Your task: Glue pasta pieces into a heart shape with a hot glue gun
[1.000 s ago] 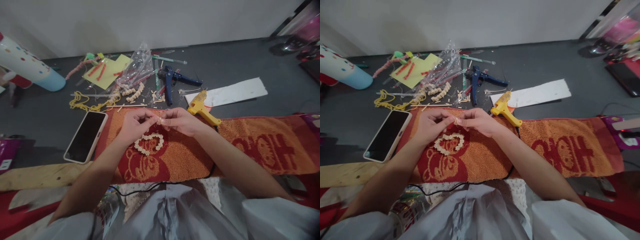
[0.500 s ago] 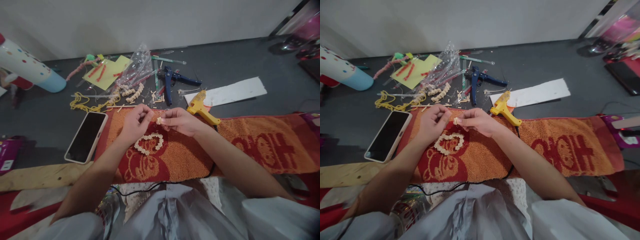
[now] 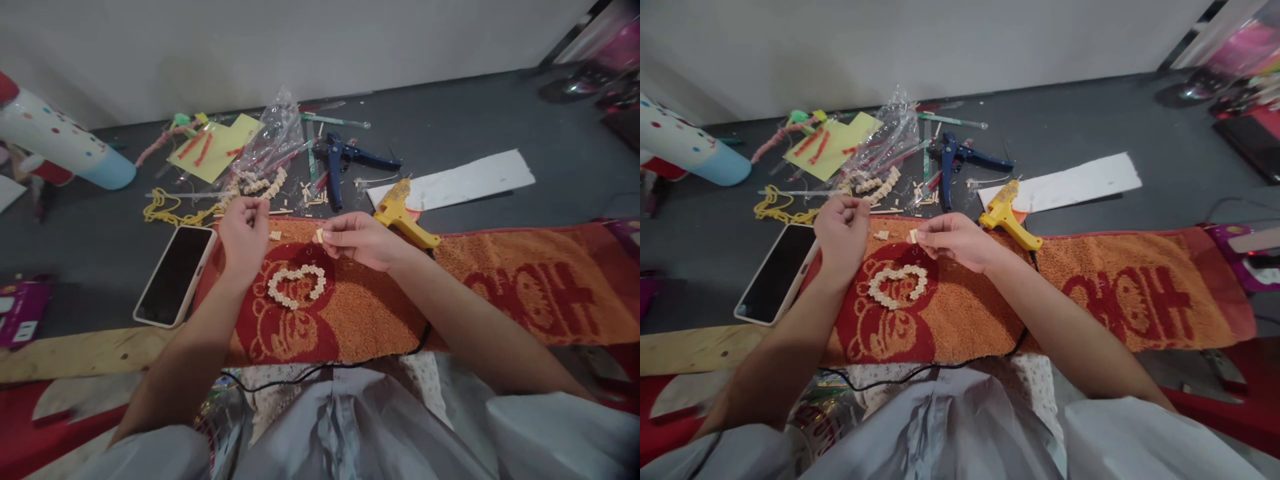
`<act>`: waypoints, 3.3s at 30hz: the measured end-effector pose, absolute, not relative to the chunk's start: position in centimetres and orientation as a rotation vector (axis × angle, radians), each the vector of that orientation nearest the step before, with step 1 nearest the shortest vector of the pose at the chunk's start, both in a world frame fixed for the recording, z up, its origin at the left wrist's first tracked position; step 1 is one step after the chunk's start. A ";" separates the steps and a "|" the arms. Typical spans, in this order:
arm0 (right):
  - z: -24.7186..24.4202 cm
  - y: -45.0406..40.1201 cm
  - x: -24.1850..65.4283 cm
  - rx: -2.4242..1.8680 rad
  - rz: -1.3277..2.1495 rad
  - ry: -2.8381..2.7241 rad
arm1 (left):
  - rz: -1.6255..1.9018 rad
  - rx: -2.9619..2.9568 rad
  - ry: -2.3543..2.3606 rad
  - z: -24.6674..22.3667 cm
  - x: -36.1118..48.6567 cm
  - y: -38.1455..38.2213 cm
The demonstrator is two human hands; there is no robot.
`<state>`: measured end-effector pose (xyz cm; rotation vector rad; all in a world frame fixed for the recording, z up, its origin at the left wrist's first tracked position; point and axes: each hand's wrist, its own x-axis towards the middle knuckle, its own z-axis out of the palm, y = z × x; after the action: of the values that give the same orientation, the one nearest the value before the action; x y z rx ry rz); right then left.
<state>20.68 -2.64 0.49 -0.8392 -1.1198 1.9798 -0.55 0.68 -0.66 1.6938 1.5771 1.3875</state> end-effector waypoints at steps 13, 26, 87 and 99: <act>0.4 -2.8 20.0 -1.062 1.223 -1.534 | 1.164 1.688 1.319 0.9 0.5 -0.8; -0.9 -2.8 19.8 -0.864 0.332 -1.806 | 0.831 1.416 1.058 1.6 1.0 -1.6; -0.2 -3.2 19.8 -0.962 0.347 -1.790 | 0.878 1.254 1.080 1.6 1.7 -2.0; -0.4 -3.3 19.7 -0.937 0.214 -1.864 | 0.608 1.028 0.959 2.1 1.2 -1.5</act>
<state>19.65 -3.27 -0.42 -0.9375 -1.8640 0.2136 1.23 -1.50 2.14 1.0279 0.9587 0.6079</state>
